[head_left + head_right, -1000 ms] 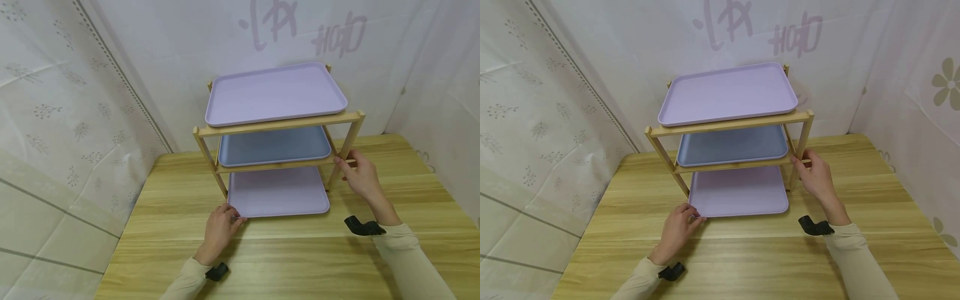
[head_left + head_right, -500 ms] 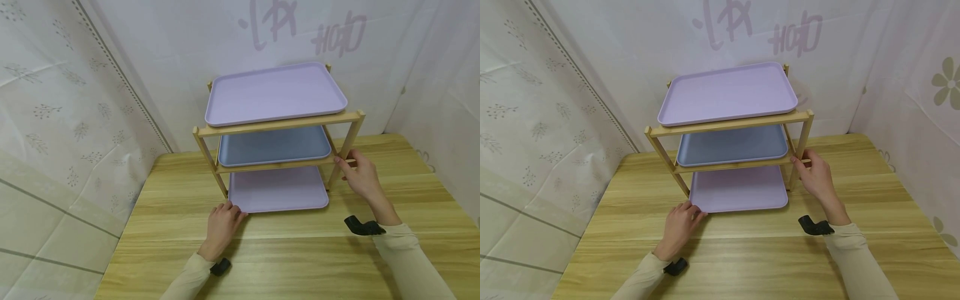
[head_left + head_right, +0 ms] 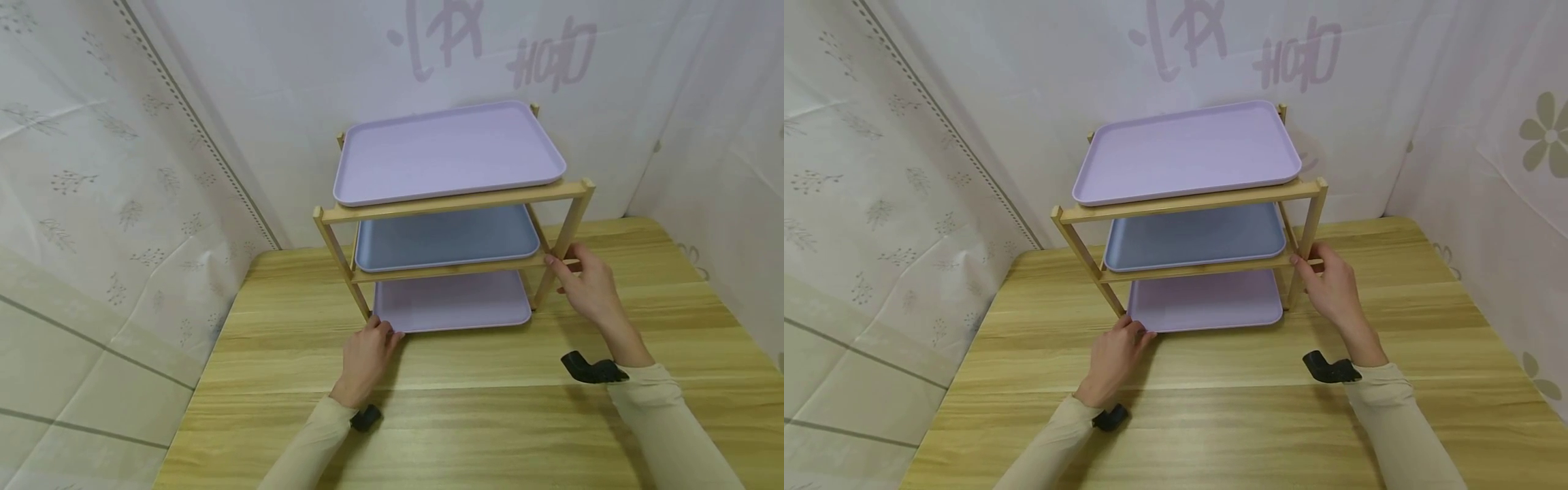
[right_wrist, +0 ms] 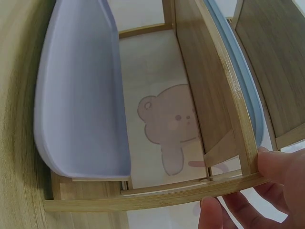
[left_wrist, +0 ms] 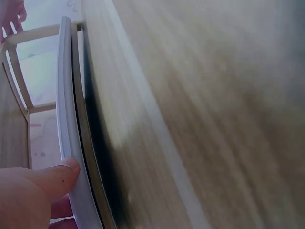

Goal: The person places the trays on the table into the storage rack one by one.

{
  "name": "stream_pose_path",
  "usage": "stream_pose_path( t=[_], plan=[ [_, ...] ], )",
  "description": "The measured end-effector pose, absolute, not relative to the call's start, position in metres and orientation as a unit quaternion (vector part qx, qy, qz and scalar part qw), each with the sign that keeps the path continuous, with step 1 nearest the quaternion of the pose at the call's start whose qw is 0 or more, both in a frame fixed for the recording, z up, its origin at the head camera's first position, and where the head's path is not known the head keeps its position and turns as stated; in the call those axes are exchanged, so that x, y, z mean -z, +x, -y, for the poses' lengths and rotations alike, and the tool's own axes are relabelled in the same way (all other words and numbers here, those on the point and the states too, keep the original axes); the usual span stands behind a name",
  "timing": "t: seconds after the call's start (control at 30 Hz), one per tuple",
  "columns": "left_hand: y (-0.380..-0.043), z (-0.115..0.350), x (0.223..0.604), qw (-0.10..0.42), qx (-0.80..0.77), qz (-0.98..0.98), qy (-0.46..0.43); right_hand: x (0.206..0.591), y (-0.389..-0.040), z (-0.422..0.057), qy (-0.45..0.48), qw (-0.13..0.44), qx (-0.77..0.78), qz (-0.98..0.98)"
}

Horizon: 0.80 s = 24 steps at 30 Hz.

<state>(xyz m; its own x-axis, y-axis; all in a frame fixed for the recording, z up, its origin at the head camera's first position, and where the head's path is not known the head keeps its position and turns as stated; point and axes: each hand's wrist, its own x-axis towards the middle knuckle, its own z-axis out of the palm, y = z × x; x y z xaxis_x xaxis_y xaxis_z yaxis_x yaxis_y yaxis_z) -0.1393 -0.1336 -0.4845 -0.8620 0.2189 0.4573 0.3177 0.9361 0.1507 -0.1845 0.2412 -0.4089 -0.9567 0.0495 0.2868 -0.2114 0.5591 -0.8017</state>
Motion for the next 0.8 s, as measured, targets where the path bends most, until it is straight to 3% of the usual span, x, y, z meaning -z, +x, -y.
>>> stream_pose_path(
  t=[0.33, 0.8],
  plan=[
    [-0.153, 0.13, 0.487, 0.203, 0.12, 0.966, -0.107, 0.409, -0.185, -0.241, 0.042, 0.139, -0.465, 0.873],
    [-0.164, 0.127, 0.49, 0.214, 0.106, 0.966, -0.098, 0.409, -0.184, -0.24, 0.043, 0.142, -0.469, 0.871]
  ],
)
